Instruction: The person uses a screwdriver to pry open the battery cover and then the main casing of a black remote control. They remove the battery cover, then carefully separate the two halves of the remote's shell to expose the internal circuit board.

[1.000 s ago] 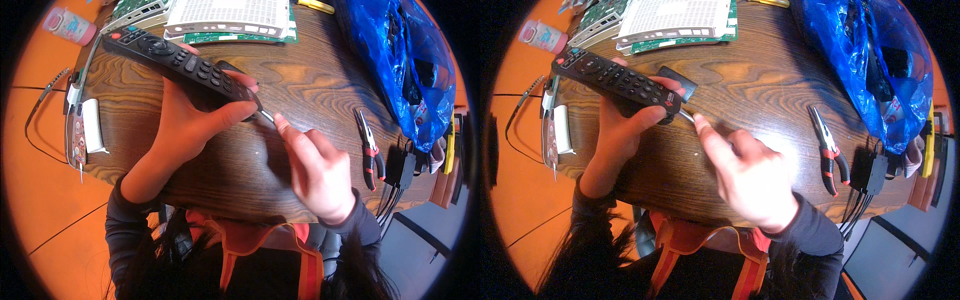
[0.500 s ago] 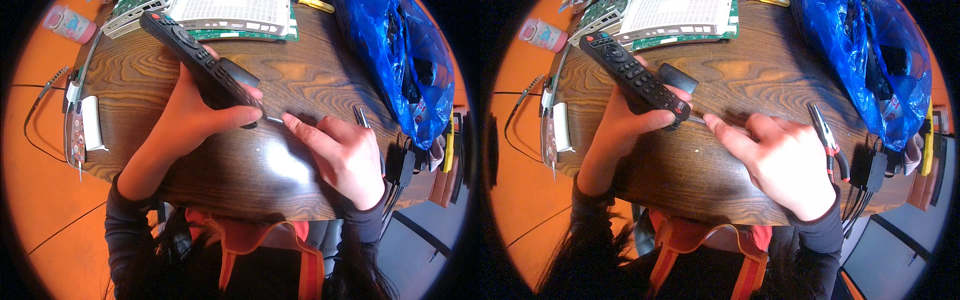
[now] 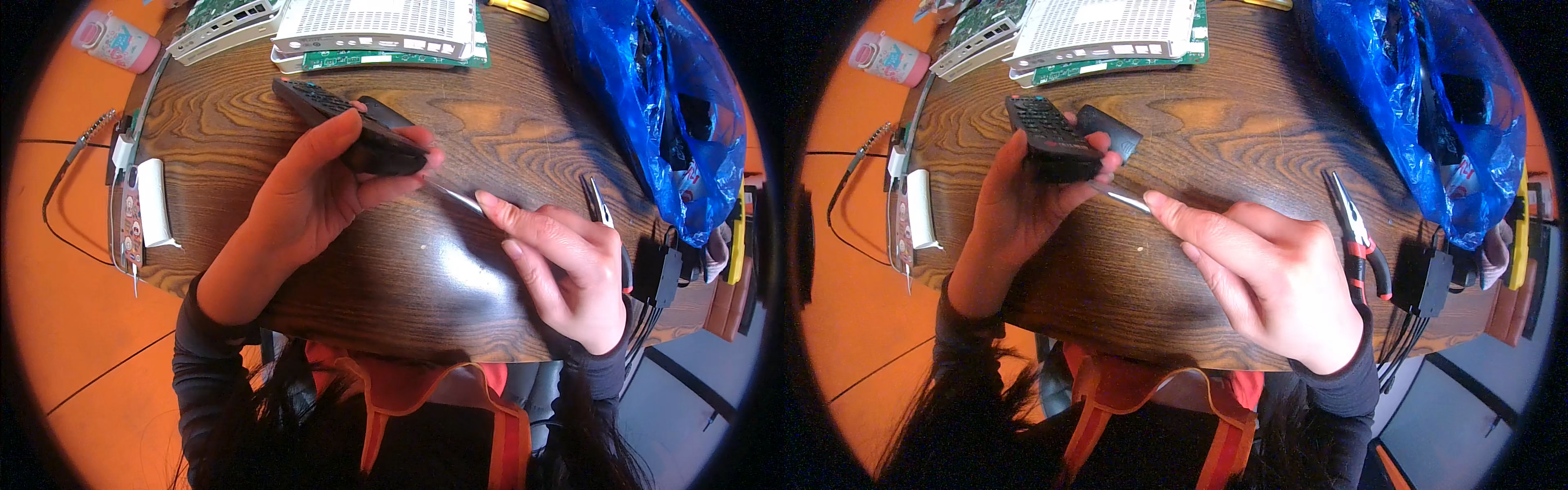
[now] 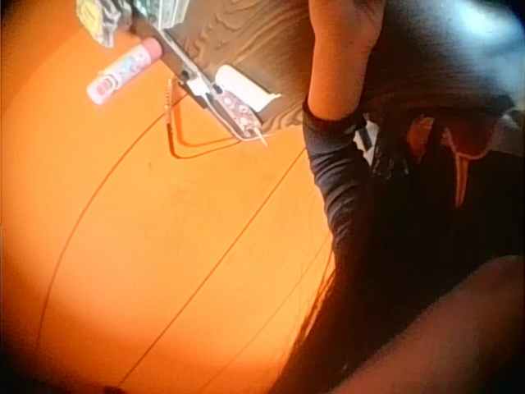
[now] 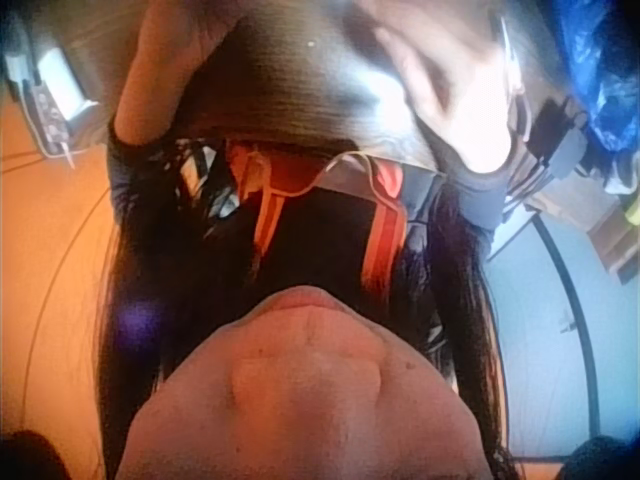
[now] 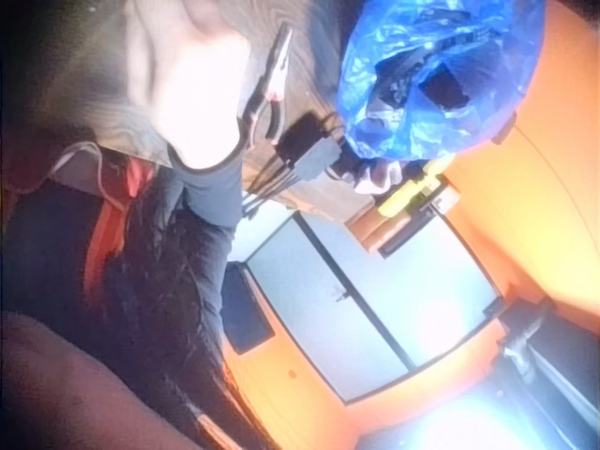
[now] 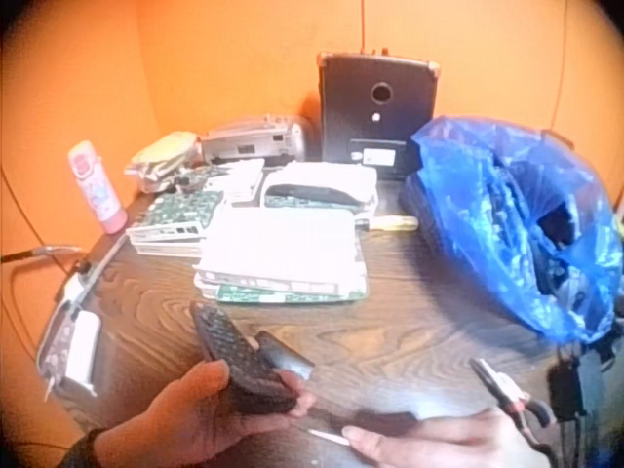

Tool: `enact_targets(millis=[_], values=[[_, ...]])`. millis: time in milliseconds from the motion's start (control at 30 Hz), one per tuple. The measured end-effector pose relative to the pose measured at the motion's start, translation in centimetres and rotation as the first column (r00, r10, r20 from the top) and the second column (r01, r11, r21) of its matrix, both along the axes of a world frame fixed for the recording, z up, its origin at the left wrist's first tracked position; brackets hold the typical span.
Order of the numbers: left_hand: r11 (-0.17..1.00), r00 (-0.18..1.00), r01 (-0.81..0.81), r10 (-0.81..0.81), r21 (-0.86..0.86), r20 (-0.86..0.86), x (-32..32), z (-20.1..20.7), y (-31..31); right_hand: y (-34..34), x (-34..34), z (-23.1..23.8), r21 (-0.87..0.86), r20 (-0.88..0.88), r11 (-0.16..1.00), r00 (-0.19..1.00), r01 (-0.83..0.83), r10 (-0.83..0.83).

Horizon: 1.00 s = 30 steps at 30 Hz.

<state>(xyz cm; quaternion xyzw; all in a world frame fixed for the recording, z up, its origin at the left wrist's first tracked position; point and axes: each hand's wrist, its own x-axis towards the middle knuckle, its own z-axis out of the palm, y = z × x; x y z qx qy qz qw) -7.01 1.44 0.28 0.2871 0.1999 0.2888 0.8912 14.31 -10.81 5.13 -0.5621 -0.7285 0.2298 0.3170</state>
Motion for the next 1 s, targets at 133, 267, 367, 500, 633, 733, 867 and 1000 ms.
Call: enact_targets(millis=[133, 267, 367, 500, 633, 733, 867, 1000], values=[[0.995, 0.987, 0.002, 0.014, -0.1, 0.161, 0.1, -0.3, 0.3, -0.2, 0.1, 0.2, -0.06, -0.07, 0.997, 0.997, 0.038, -0.042], [0.998, 0.997, -0.001, -0.005, 0.066, 0.081, 0.1, -0.3, 0.3, -0.2, 0.1, 0.1, -0.063, -0.068, 0.996, 0.996, 0.06, -0.064], [0.968, 0.996, 0.036, -0.014, 0.249, -0.09, 0.1, 0.0, 0.2, -0.2, 0.2, 0.1, -0.107, 0.001, 0.994, 1.0, 0.03, -0.03], [0.958, 0.999, 0.001, 0.01, 0.286, -0.038, 0.4, 0.1, -0.1, 0.0, 0.3, 0.0, -0.094, 0.02, 0.995, 1.0, 0.017, -0.015], [0.947, 0.991, -0.019, 0.06, 0.321, -0.117, 0.7, 0.1, -0.5, -0.2, -0.1, -0.6, -0.043, 0.183, 0.995, 0.98, 0.086, -0.077], [0.958, 0.981, -0.061, 0.109, 0.28, -0.158, 0.9, 0.0, -0.7, -0.4, -1.1, -1.5, 0.042, 0.255, 0.99, 0.957, 0.131, -0.138], [0.946, 0.978, -0.047, 0.109, 0.322, -0.178, 1.3, -0.3, -0.9, -0.2, -2.1, -2.6, 0.127, 0.354, 0.981, 0.918, 0.145, -0.181], [0.96, 0.988, -0.018, 0.06, 0.28, -0.142, 0.9, -0.1, -0.6, 0.2, -1.3, -2.5, 0.084, 0.253, 0.989, 0.957, 0.122, -0.139]])
